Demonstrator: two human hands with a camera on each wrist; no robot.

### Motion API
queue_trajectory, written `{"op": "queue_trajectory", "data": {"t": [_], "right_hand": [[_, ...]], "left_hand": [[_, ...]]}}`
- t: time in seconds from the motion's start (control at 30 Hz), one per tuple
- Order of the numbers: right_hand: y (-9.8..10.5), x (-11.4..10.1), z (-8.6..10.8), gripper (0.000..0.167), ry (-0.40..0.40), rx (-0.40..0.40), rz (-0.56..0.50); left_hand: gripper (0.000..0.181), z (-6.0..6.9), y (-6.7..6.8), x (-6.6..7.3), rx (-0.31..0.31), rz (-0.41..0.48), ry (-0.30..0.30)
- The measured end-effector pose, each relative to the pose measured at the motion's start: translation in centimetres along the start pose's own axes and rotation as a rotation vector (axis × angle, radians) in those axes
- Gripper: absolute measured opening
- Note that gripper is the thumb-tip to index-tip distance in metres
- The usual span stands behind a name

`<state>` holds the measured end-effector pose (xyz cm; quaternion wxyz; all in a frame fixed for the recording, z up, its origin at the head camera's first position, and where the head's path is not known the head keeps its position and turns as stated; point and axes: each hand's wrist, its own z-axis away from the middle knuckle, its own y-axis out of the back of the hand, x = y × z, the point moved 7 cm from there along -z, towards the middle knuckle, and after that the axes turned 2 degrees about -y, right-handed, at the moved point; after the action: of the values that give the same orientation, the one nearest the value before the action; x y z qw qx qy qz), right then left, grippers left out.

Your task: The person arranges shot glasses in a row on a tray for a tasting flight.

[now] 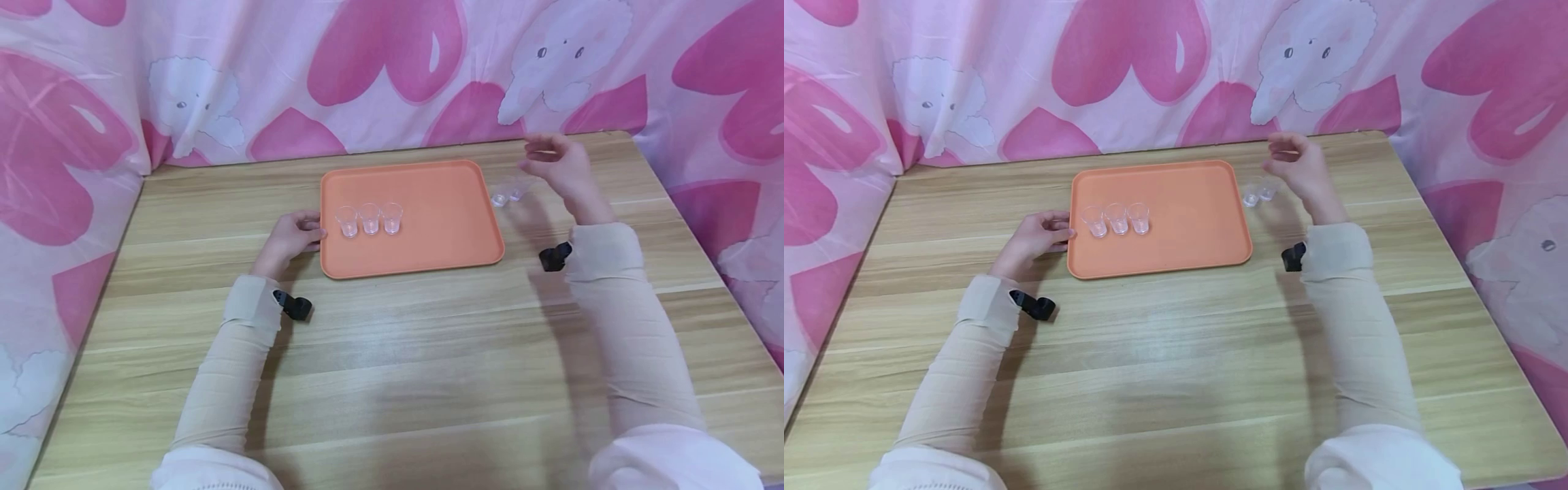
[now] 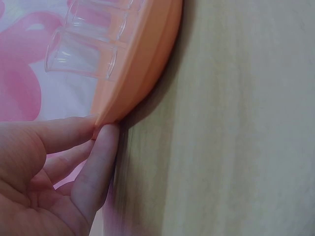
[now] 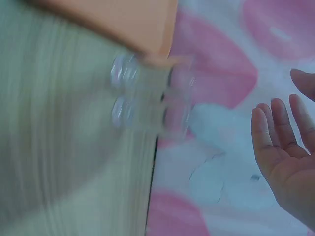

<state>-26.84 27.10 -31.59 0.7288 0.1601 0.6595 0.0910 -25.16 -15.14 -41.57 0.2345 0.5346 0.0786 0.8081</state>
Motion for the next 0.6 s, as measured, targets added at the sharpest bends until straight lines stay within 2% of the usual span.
{"op": "queue_trajectory", "data": {"t": [0.1, 0.13, 0.33, 0.6], "right_hand": [[1.0, 0.8, 0.0, 0.036, -0.037, 0.027, 0.012], [1.1, 1.0, 0.0, 0.038, -0.049, 0.025, 0.066], [1.4, 2.9, -0.2, 0.052, -0.134, 0.011, 0.168], [1.0, 4.4, -0.6, 0.053, -0.144, 0.022, 0.232]], "left_hand": [[0.046, 0.0, 0.0, 0.0, -0.003, 0.003, 0.0], [0.046, 0.0, 0.0, 0.0, -0.003, 0.003, 0.001], [0.046, 0.1, 0.0, 0.0, -0.003, 0.012, 0.001], [0.046, 0.0, 0.0, 0.0, 0.008, 0.006, 0.01]]}}
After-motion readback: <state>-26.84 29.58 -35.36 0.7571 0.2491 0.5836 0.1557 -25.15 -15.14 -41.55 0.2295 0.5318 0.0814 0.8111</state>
